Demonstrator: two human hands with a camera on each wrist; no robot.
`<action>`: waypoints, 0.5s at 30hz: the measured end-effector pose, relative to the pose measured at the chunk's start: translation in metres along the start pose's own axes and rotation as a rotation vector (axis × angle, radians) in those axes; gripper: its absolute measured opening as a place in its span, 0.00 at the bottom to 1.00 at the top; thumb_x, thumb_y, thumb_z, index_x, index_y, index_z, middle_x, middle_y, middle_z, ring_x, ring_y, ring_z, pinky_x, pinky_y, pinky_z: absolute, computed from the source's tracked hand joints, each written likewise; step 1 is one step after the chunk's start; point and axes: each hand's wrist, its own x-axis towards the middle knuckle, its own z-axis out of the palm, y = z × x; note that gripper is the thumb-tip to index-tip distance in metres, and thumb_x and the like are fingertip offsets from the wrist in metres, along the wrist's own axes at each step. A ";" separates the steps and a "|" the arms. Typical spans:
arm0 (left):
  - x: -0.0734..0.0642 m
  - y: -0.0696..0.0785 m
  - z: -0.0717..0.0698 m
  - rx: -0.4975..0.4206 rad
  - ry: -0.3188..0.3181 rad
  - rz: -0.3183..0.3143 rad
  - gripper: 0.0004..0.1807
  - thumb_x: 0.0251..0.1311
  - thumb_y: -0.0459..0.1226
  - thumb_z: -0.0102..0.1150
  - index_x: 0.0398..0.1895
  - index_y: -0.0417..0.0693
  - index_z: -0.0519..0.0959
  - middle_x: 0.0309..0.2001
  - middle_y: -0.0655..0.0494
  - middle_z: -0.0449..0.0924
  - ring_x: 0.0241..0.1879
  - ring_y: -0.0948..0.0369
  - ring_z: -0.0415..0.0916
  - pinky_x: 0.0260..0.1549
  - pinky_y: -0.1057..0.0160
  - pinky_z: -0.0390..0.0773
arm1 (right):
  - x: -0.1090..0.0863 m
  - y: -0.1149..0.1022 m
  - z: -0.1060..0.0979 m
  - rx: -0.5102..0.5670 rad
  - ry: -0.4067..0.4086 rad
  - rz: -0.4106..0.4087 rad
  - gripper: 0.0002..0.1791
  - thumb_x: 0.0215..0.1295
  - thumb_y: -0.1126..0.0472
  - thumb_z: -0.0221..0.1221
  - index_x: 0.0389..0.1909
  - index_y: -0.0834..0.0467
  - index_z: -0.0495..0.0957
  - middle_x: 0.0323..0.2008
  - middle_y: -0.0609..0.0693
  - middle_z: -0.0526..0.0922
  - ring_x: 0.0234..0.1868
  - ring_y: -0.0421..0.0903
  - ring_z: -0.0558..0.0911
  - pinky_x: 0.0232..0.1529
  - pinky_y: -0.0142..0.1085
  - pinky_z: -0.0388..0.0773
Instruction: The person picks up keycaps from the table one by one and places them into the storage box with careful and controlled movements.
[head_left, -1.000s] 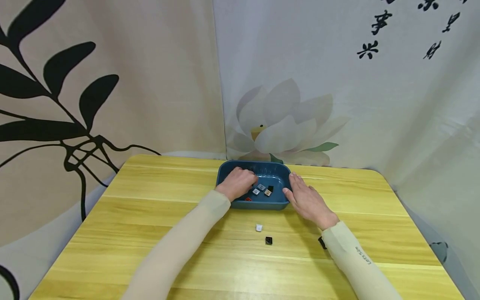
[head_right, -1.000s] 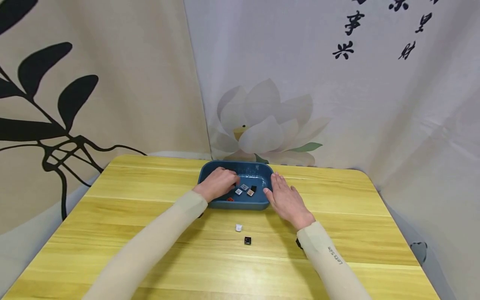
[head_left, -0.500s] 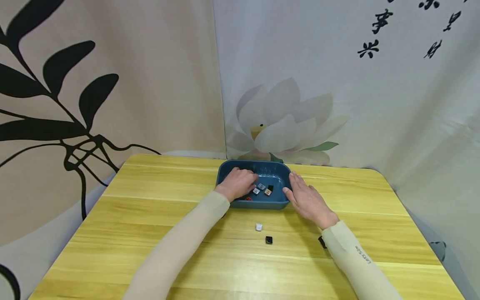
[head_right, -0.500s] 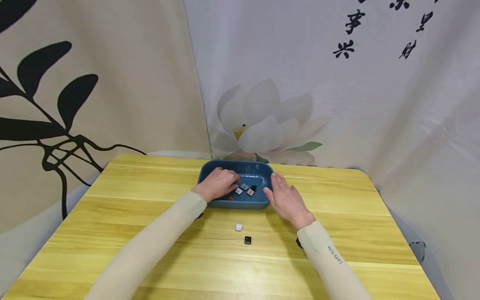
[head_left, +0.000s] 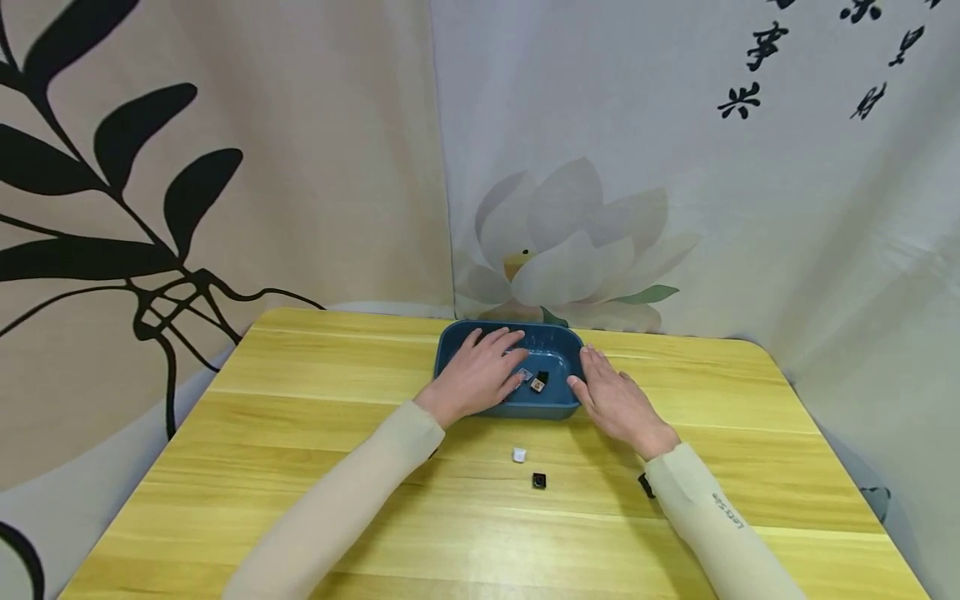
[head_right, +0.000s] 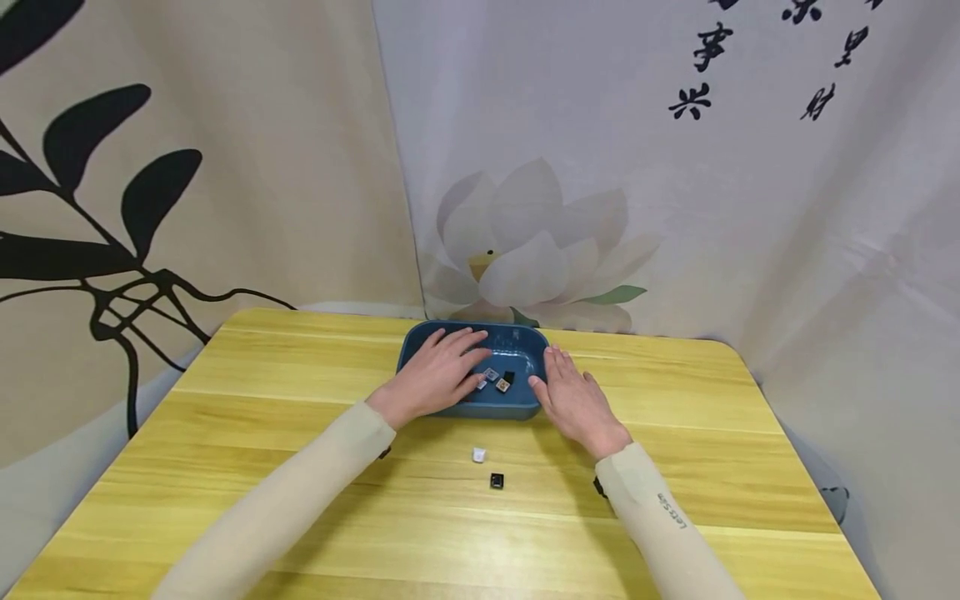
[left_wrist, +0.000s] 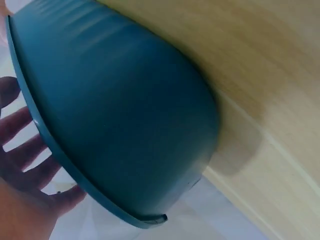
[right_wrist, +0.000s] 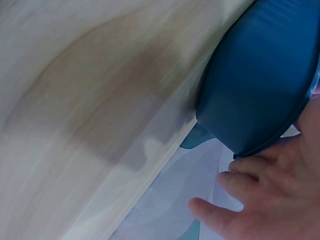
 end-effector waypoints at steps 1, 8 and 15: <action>-0.003 0.001 -0.001 0.000 0.015 0.014 0.24 0.76 0.51 0.55 0.69 0.55 0.78 0.77 0.52 0.65 0.76 0.50 0.61 0.71 0.38 0.61 | 0.000 0.000 0.000 0.000 0.002 -0.002 0.38 0.85 0.45 0.38 0.80 0.71 0.48 0.81 0.66 0.50 0.80 0.63 0.52 0.72 0.65 0.58; -0.019 0.006 -0.005 -0.015 0.076 0.089 0.28 0.77 0.56 0.51 0.73 0.56 0.74 0.79 0.53 0.61 0.79 0.51 0.55 0.72 0.37 0.58 | -0.001 0.001 0.001 -0.010 0.014 -0.010 0.38 0.85 0.46 0.39 0.79 0.72 0.49 0.80 0.66 0.50 0.80 0.64 0.53 0.71 0.65 0.59; -0.034 0.011 -0.012 -0.017 0.095 0.126 0.32 0.76 0.57 0.50 0.77 0.54 0.69 0.81 0.52 0.58 0.79 0.51 0.55 0.73 0.37 0.57 | -0.001 -0.001 0.001 -0.013 0.019 -0.007 0.38 0.85 0.45 0.39 0.79 0.72 0.50 0.80 0.66 0.51 0.80 0.64 0.54 0.71 0.65 0.60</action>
